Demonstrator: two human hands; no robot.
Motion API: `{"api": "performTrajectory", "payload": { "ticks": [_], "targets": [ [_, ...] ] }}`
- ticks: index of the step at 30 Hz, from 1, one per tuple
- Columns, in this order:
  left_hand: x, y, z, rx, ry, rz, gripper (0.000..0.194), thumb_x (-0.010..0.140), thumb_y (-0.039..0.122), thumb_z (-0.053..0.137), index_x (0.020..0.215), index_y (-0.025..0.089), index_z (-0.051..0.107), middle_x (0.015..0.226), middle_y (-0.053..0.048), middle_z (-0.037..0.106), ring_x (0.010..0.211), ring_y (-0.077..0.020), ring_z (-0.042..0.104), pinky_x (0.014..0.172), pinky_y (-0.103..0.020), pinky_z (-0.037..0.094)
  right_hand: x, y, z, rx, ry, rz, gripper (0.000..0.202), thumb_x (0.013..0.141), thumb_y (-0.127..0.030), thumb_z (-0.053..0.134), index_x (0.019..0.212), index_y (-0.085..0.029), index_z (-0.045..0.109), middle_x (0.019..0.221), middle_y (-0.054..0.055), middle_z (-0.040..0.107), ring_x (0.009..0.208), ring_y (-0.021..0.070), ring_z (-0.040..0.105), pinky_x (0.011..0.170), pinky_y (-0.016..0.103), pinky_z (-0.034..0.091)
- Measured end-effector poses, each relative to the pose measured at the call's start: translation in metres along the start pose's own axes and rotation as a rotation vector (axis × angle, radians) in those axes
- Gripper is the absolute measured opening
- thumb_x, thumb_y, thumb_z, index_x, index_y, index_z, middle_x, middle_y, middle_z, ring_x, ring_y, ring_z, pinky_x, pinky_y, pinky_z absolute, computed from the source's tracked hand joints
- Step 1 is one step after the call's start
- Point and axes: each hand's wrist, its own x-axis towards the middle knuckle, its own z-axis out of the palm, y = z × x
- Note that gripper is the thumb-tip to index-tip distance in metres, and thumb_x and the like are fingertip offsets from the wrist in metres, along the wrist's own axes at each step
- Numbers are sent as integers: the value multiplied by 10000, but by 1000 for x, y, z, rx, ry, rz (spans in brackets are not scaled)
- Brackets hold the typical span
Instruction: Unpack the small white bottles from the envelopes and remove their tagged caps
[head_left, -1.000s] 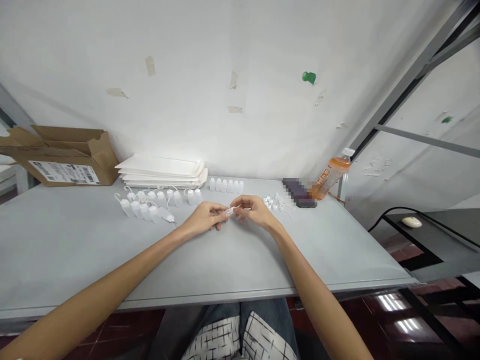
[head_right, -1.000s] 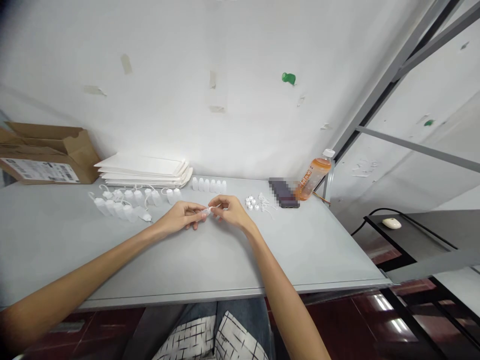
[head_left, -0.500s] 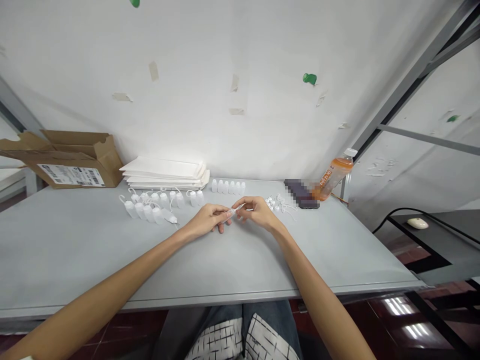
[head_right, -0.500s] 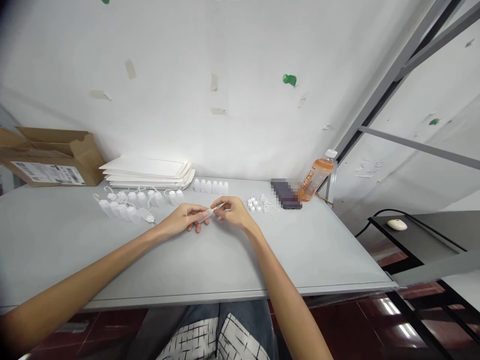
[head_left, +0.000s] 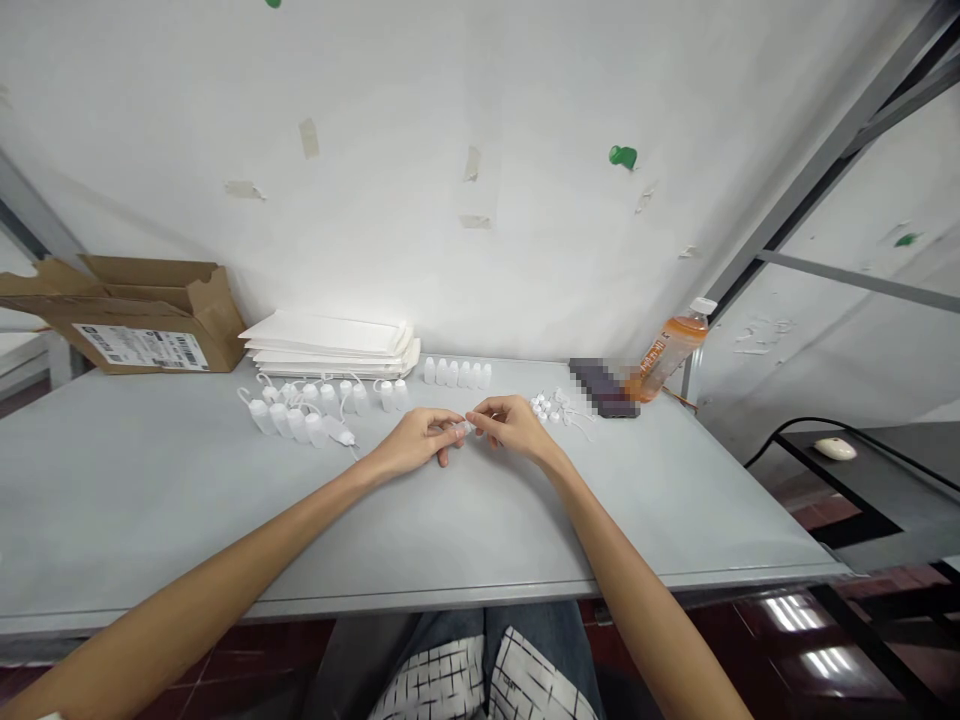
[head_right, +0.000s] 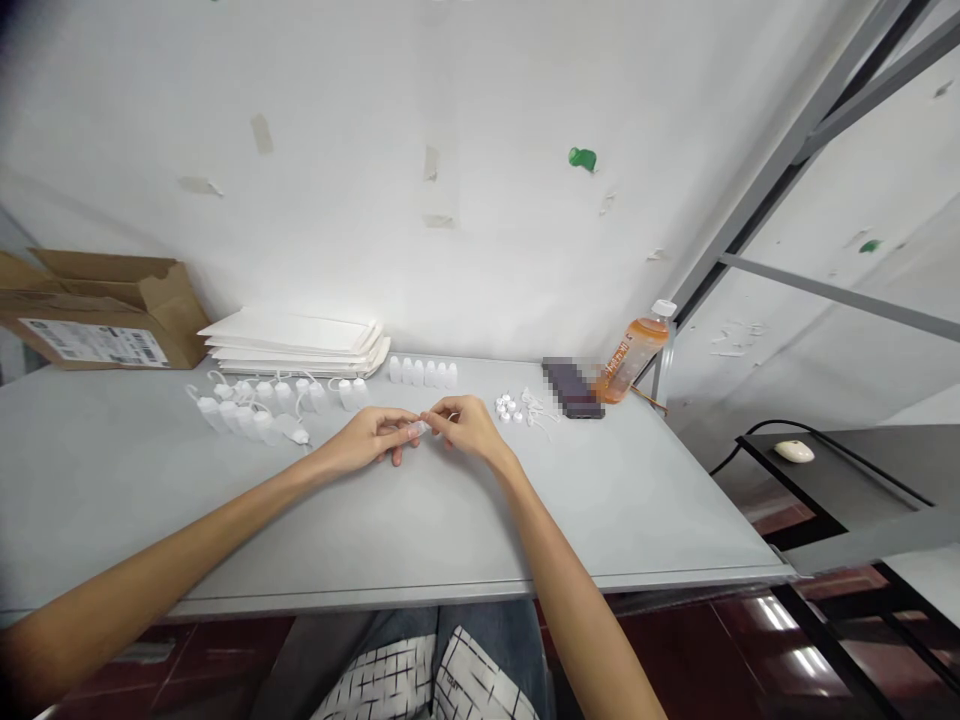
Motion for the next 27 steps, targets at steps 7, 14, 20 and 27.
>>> {"api": "performTrajectory", "payload": {
  "ticks": [7, 14, 20, 27],
  "targets": [
    [0, 3, 0, -20, -8, -26, 536, 830, 589, 572, 1076, 123, 673, 914, -98, 690, 562, -127, 600, 512, -240, 366, -2, -6, -3, 153, -38, -7, 281, 737, -404, 697, 828, -138, 691, 734, 45, 659, 550, 123, 569, 453, 240, 449],
    [0, 1, 3, -47, 43, -22, 540, 825, 586, 584, 1088, 124, 678, 856, -87, 690, 531, -119, 588, 491, -236, 350, -2, -5, -4, 207, -72, 15, 301, 722, -361, 710, 901, -118, 703, 670, 37, 638, 622, 153, 597, 554, 299, 544],
    [0, 4, 3, -48, 37, -33, 543, 809, 596, 592, 1061, 124, 685, 848, -81, 687, 521, -118, 582, 481, -235, 343, -1, 1, -4, 221, -80, 9, 251, 708, -305, 713, 886, -128, 700, 655, 31, 644, 659, 173, 631, 591, 312, 558],
    [-1, 4, 2, -67, 21, -37, 538, 804, 583, 599, 1055, 113, 674, 870, -89, 683, 536, -123, 594, 473, -229, 347, -2, 0, -4, 228, -84, -22, 230, 713, -314, 730, 855, -139, 686, 689, 35, 661, 642, 169, 654, 645, 324, 561]
  ]
}}
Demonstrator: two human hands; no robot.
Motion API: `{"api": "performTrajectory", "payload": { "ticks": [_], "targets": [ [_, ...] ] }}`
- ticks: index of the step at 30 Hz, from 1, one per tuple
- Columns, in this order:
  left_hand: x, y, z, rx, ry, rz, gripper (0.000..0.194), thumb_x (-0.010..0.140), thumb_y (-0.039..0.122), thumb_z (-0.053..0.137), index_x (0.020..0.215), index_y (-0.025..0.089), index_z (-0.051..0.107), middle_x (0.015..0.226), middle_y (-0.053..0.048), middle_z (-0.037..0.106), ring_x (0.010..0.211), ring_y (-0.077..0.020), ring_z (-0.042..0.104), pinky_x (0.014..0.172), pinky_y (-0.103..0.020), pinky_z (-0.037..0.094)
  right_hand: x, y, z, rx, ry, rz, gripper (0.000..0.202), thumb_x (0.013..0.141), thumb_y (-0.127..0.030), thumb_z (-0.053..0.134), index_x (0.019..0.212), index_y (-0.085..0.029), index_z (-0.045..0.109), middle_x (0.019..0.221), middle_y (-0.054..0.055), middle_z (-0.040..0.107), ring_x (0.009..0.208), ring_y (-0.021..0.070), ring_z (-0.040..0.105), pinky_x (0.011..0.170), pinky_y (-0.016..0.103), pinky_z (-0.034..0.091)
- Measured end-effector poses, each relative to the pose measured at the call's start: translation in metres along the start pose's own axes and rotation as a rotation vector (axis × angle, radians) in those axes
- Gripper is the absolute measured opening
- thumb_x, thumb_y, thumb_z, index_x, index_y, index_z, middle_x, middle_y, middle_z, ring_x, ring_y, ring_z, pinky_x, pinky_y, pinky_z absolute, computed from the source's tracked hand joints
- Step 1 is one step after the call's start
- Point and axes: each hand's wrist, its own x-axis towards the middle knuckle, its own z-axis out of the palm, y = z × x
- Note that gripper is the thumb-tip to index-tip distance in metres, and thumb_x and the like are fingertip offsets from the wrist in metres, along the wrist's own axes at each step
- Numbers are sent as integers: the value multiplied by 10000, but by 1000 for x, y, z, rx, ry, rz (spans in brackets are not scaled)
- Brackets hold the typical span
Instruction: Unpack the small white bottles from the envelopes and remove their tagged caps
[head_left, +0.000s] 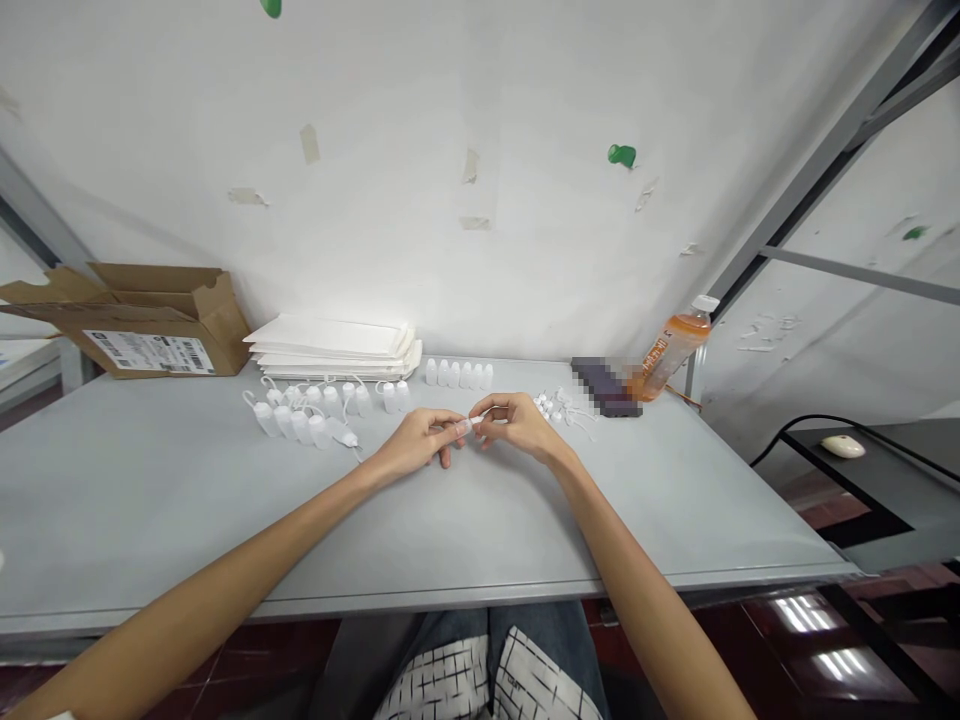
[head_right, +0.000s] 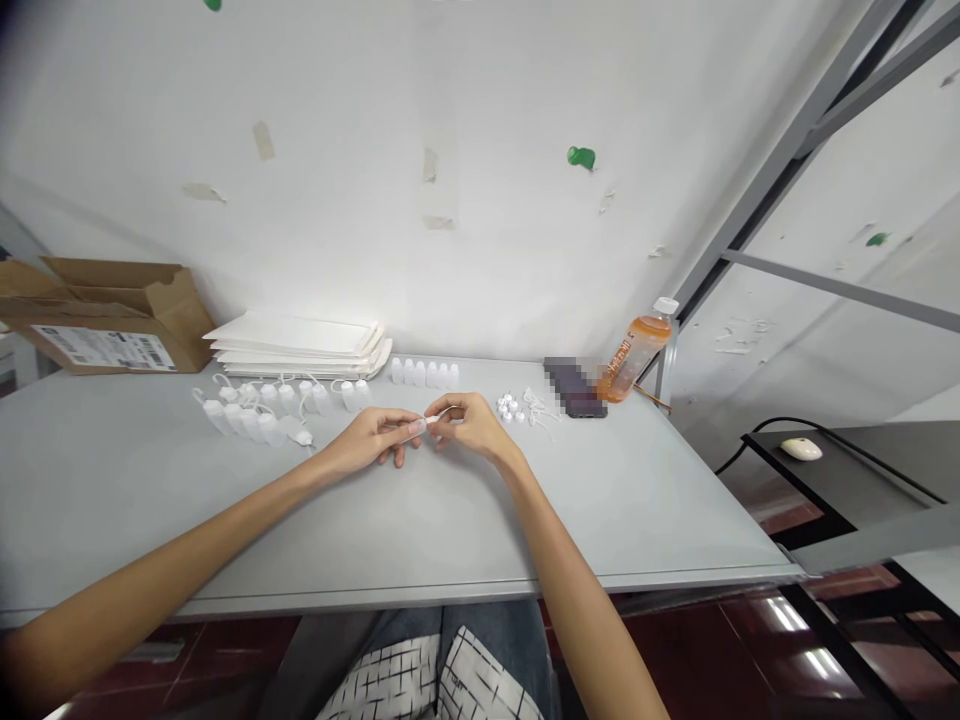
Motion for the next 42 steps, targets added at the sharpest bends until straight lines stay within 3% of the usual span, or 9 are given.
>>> {"api": "performTrajectory", "payload": {
  "ticks": [8, 18, 31, 37, 42],
  "targets": [
    [0, -2, 0, -35, -22, 23, 521, 815, 569, 594, 1061, 117, 678, 905, -101, 690, 536, -120, 606, 452, -220, 359, -1, -7, 0, 50, 2, 24, 332, 678, -423, 782, 816, -142, 669, 672, 26, 656, 611, 166, 653, 662, 342, 555],
    [0, 6, -2, -210, -55, -47, 445, 797, 543, 634, 803, 100, 676, 837, -109, 683, 501, -131, 619, 408, -222, 362, -1, -10, -4, 155, 36, 47, 323, 655, -394, 804, 819, -153, 666, 623, -1, 646, 631, 171, 670, 732, 363, 550],
    [1, 6, -1, -227, -27, -38, 440, 790, 528, 667, 937, 113, 673, 877, -83, 657, 502, -122, 622, 389, -206, 364, -2, -11, -15, 95, 172, -3, 279, 671, -342, 765, 864, -166, 668, 678, -18, 626, 636, 190, 684, 767, 389, 526],
    [1, 1, -2, -256, -15, -37, 508, 811, 491, 655, 1160, 124, 623, 836, -72, 660, 495, -137, 630, 386, -211, 379, -4, -9, -24, -99, 263, 7, 222, 725, -313, 688, 891, -166, 662, 710, -9, 639, 612, 176, 678, 739, 354, 525],
    [3, -2, -1, -253, -32, -35, 495, 813, 488, 661, 1140, 118, 636, 829, -71, 659, 489, -126, 625, 382, -203, 373, -1, 5, -38, -551, 438, -127, 174, 801, -324, 579, 787, -169, 659, 769, 54, 657, 594, 157, 611, 594, 295, 491]
  ]
}}
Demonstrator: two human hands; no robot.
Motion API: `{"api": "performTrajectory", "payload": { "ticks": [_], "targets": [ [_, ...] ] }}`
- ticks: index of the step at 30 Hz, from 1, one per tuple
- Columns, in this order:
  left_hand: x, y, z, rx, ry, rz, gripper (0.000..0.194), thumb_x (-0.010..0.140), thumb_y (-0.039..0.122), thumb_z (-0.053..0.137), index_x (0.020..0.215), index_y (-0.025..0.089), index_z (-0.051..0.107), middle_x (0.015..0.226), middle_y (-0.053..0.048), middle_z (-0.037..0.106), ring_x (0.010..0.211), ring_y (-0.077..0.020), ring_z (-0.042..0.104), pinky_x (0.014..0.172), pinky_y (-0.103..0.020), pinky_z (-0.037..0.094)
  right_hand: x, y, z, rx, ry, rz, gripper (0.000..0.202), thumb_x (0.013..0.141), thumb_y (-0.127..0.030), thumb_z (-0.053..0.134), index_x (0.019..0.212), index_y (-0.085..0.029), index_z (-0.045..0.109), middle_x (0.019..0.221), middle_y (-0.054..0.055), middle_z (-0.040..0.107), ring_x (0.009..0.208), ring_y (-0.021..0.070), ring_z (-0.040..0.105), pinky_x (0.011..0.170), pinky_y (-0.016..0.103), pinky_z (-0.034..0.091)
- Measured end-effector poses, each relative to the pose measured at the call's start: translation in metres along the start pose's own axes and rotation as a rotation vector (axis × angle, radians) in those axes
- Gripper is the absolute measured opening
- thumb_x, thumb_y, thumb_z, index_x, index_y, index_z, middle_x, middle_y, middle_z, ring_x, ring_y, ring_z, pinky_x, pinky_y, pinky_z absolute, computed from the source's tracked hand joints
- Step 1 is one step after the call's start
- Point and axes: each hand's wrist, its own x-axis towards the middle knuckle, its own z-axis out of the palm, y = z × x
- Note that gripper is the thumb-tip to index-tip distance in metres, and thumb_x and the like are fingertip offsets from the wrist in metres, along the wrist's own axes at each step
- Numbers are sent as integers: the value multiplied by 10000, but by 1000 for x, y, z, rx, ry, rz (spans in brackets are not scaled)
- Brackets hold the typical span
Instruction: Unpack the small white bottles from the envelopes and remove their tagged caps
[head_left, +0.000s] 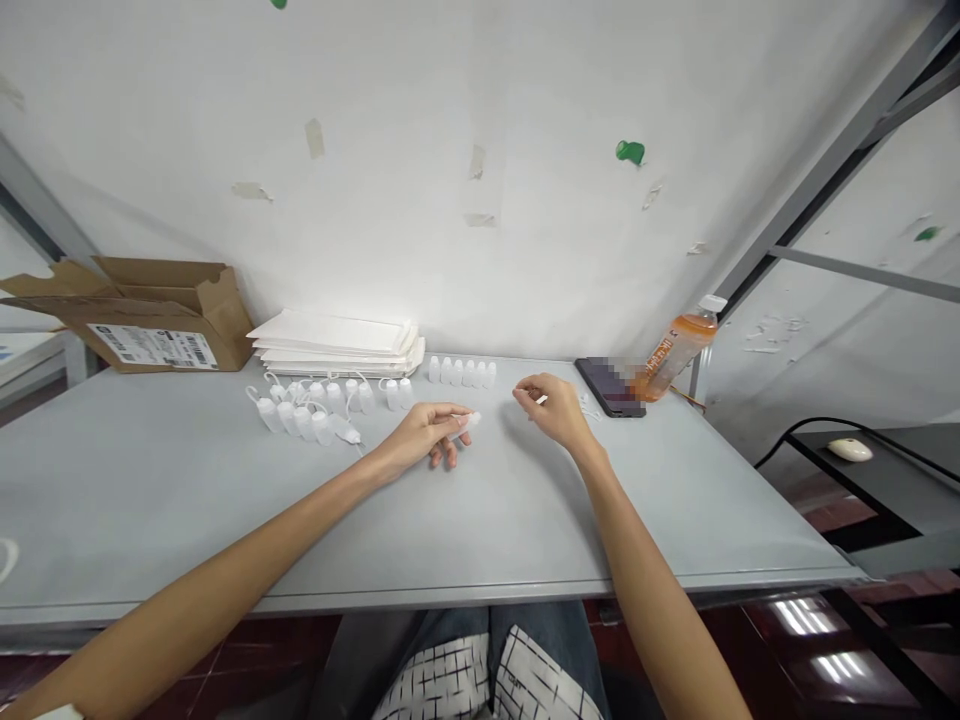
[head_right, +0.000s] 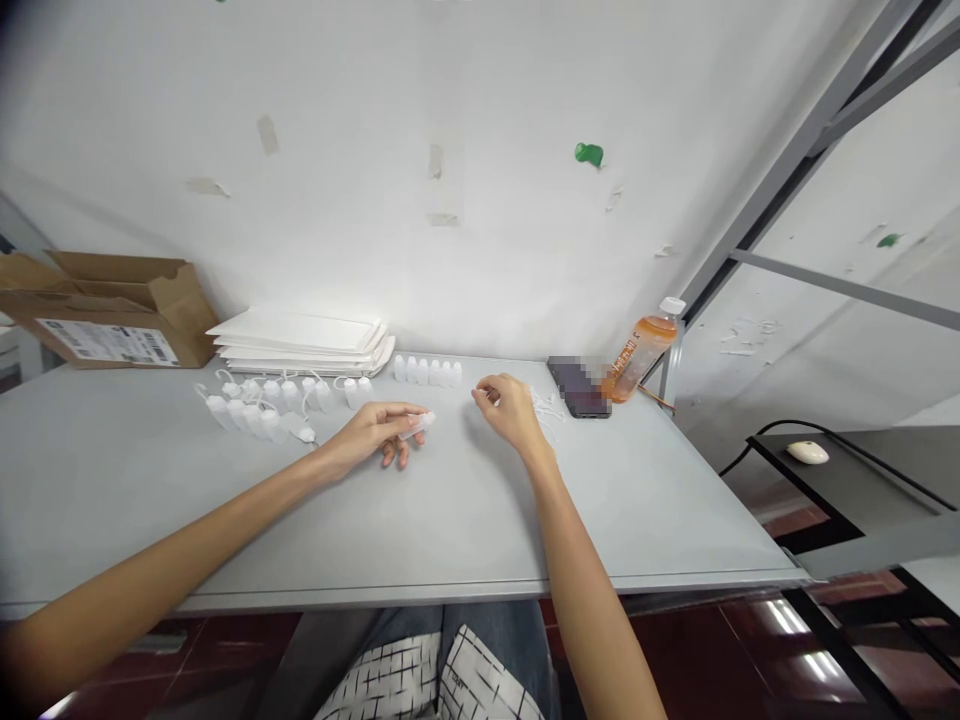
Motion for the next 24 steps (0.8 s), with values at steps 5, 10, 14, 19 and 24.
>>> {"api": "performTrajectory", "payload": {
  "ticks": [5, 10, 14, 19, 24],
  "targets": [
    [0, 0, 1, 19, 1, 3, 496, 806, 507, 671, 1116, 120, 646, 843, -70, 661, 494, -119, 627, 390, -196, 374, 3, 10, -18, -115, 156, -17, 290, 869, -396, 525, 729, -165, 630, 607, 22, 608, 529, 134, 545, 580, 261, 423],
    [-2, 1, 1, 50, 9, -1, 540, 774, 540, 698, 1100, 113, 643, 855, -83, 674, 497, -127, 633, 393, -199, 374, 3, 15, -34, -141, 222, 38, 270, 837, -393, 548, 732, -162, 638, 542, -12, 569, 485, 117, 497, 586, 255, 392],
    [-2, 2, 2, 78, 11, -2, 535, 771, 551, 699, 1084, 121, 641, 877, -90, 685, 500, -128, 638, 398, -202, 375, 2, 16, -37, -125, 244, 50, 195, 795, -336, 561, 779, -169, 659, 569, -24, 564, 500, 118, 521, 626, 260, 415],
    [-2, 2, 2, 100, -1, 0, 490, 774, 541, 702, 1036, 132, 636, 880, -96, 704, 498, -136, 645, 398, -201, 358, 2, 16, -40, -69, 229, 92, 173, 755, -305, 570, 824, -173, 658, 648, -4, 603, 519, 128, 553, 595, 264, 457],
    [-3, 3, 4, 117, 0, 4, 468, 774, 538, 703, 1003, 136, 632, 864, -93, 713, 487, -131, 640, 403, -198, 354, 1, 22, -49, -68, 137, 159, 204, 729, -264, 570, 862, -166, 690, 740, 26, 644, 564, 142, 607, 548, 254, 485]
  ]
}}
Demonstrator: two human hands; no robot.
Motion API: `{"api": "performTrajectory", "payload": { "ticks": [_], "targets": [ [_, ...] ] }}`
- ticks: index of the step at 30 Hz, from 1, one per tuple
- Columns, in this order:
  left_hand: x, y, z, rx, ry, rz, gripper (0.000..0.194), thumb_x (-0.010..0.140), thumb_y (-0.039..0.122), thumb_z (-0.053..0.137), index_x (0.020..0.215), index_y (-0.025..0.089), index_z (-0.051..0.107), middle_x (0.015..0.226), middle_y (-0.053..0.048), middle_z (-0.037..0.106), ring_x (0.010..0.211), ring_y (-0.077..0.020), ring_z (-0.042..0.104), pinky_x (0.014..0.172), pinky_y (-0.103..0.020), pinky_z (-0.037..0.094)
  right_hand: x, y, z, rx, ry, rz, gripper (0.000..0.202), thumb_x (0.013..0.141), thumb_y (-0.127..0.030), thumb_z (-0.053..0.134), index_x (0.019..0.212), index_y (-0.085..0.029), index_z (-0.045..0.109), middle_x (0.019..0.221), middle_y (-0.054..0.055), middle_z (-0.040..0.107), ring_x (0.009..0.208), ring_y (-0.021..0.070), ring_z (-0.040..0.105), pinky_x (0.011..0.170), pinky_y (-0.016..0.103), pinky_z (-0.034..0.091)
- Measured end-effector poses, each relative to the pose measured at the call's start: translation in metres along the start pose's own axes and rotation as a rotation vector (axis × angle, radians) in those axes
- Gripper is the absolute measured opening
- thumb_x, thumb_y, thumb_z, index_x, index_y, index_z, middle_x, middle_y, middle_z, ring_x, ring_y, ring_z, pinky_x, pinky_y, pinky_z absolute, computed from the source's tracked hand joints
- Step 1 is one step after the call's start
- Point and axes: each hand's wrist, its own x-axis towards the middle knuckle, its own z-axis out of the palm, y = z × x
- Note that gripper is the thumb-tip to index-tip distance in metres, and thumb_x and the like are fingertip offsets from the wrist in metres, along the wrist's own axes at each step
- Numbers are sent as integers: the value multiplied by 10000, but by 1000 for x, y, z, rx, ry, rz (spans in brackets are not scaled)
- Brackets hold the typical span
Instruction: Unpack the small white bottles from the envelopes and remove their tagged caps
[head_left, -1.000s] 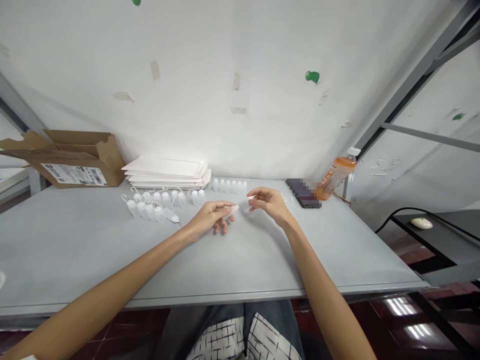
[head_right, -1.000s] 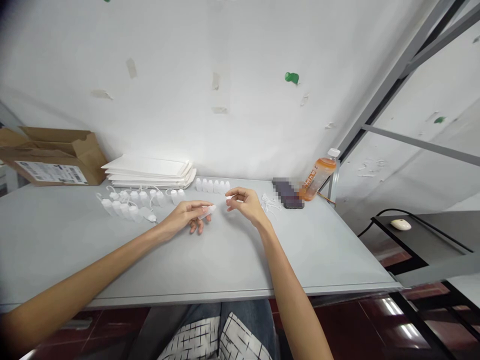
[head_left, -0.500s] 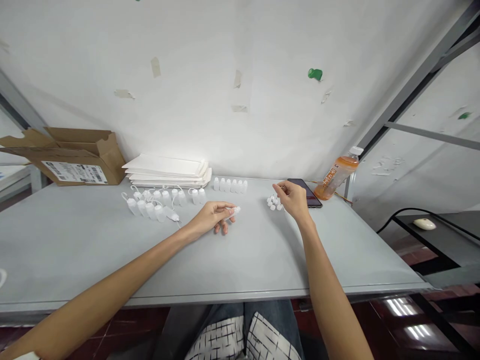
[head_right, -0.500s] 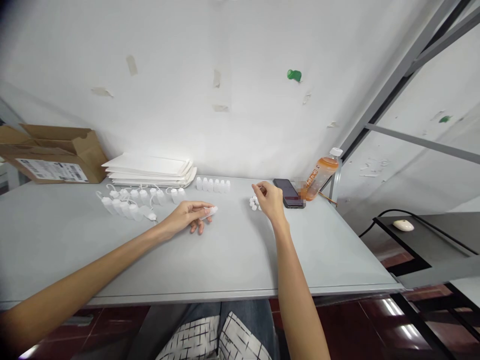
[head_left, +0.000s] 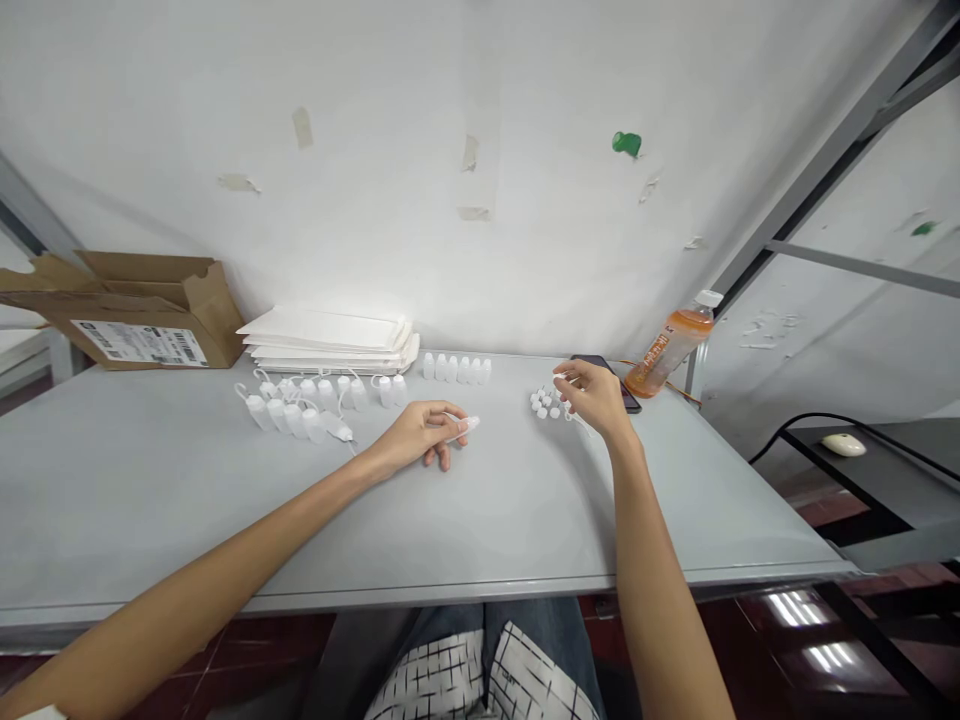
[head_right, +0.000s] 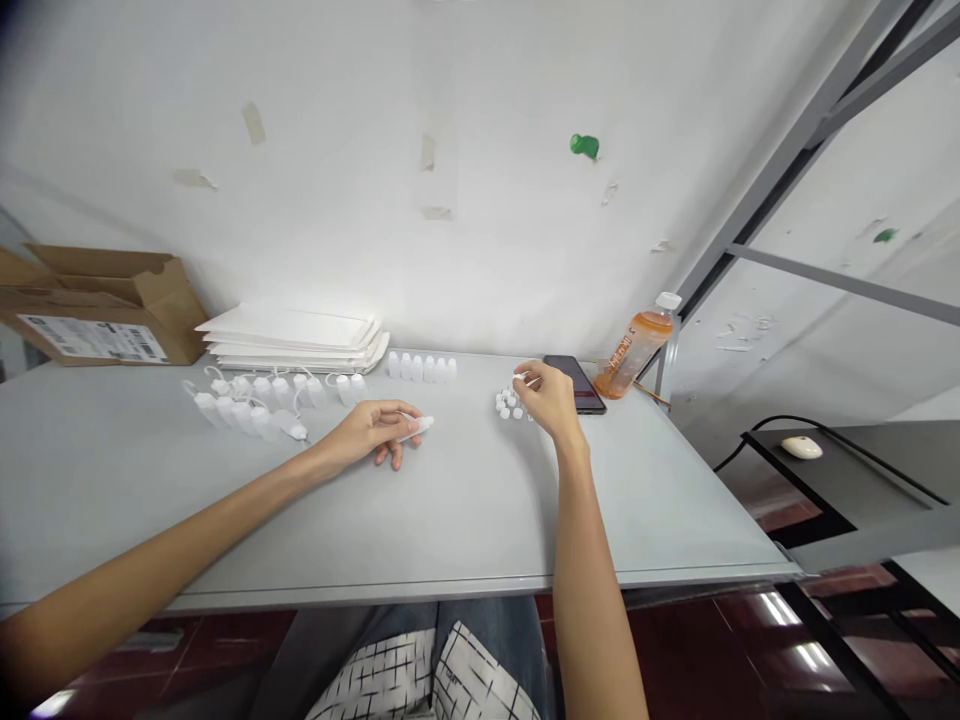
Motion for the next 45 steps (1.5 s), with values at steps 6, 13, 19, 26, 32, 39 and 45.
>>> {"api": "performTrajectory", "payload": {
  "ticks": [6, 13, 19, 26, 32, 39, 45],
  "targets": [
    [1, -1, -1, 1, 1, -1, 465, 768, 540, 708, 988, 140, 624, 856, -90, 714, 489, -134, 640, 398, -198, 361, -1, 1, -13, -8, -60, 78, 214, 723, -215, 566, 867, -140, 706, 701, 30, 650, 549, 145, 634, 478, 227, 497],
    [1, -1, -1, 13, 8, -2, 480, 759, 555, 709, 981, 141, 611, 846, -87, 710, 496, -135, 638, 391, -195, 368, -5, -6, -19, -1, -283, 146, 80, 712, -207, 645, 737, -134, 665, 569, 25, 657, 440, 117, 578, 433, 211, 470],
    [1, 0, -1, 14, -1, -5, 475, 762, 557, 702, 977, 143, 613, 842, -84, 701, 499, -138, 638, 392, -203, 370, -9, -6, -15, -120, -416, 192, 99, 688, -171, 660, 609, -152, 605, 426, -4, 593, 353, 107, 523, 383, 200, 404],
    [0, 2, 0, 38, -7, -4, 474, 761, 553, 705, 985, 142, 629, 844, -82, 699, 502, -132, 634, 407, -204, 375, -9, -3, -13, -135, -469, 193, 109, 639, -142, 693, 586, -156, 599, 440, -5, 602, 364, 111, 527, 374, 199, 404],
    [0, 1, -1, 45, -12, -4, 472, 763, 550, 705, 986, 141, 633, 845, -85, 702, 502, -131, 633, 411, -201, 374, -9, -5, -12, -85, -483, 216, 80, 650, -81, 653, 632, -148, 612, 533, 23, 657, 463, 154, 616, 408, 222, 470],
    [0, 0, 0, 50, -18, 1, 468, 765, 550, 703, 986, 143, 637, 850, -90, 706, 505, -133, 635, 415, -201, 373, -8, -3, -9, -150, -445, 186, 123, 660, -56, 588, 589, -156, 597, 500, 18, 637, 480, 154, 614, 429, 218, 450],
    [0, 0, 0, 62, -17, 2, 475, 758, 560, 703, 981, 146, 642, 841, -88, 706, 505, -134, 634, 417, -206, 378, -7, -3, -6, -306, -388, 160, 112, 684, -112, 608, 587, -169, 605, 471, 1, 611, 443, 121, 564, 461, 208, 380]
  ]
}}
